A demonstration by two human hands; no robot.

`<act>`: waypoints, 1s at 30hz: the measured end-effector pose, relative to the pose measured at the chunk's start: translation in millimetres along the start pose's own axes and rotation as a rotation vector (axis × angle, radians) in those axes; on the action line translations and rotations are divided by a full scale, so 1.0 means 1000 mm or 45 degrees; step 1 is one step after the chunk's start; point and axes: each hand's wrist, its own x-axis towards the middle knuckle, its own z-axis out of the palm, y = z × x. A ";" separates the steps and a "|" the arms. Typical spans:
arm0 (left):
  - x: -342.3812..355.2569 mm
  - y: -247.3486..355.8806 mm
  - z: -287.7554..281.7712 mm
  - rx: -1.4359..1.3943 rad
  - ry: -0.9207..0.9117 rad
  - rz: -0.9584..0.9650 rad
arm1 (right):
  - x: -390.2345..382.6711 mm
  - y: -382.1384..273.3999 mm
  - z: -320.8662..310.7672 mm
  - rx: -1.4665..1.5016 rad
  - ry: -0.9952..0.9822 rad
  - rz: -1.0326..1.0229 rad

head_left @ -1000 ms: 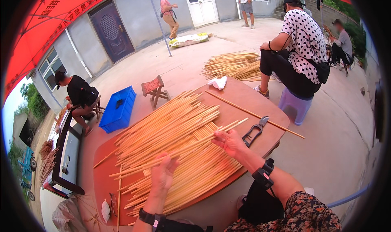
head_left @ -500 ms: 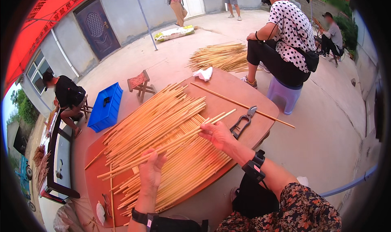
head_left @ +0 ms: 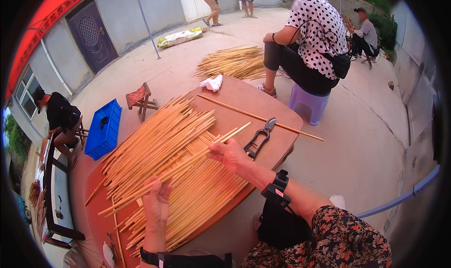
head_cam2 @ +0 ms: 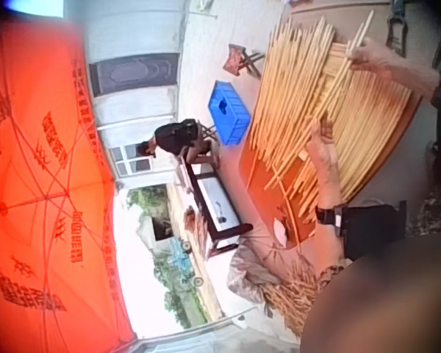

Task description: The person is binding reeds together by threading a thin string through them. They pick up reed sticks one at a time, align them on the table, and pull the string through to secure them to the mat.

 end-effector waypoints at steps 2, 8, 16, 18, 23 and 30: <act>0.001 -0.001 -0.006 0.009 0.019 -0.015 | -0.001 0.001 0.001 0.029 0.014 -0.007; 0.003 0.001 -0.011 -0.026 -0.004 -0.051 | -0.003 -0.004 0.003 -0.031 -0.072 -0.043; 0.002 0.004 -0.004 -0.014 0.005 -0.092 | -0.003 -0.004 0.000 -0.046 -0.024 -0.061; 0.001 0.003 -0.006 -0.014 -0.008 -0.092 | -0.002 -0.003 -0.001 -0.059 -0.028 -0.064; 0.002 0.000 -0.009 0.002 0.027 -0.088 | -0.001 -0.002 -0.002 -0.063 -0.038 -0.065; -0.001 0.003 -0.016 -0.063 -0.003 -0.095 | 0.001 -0.001 -0.006 -0.086 -0.033 -0.095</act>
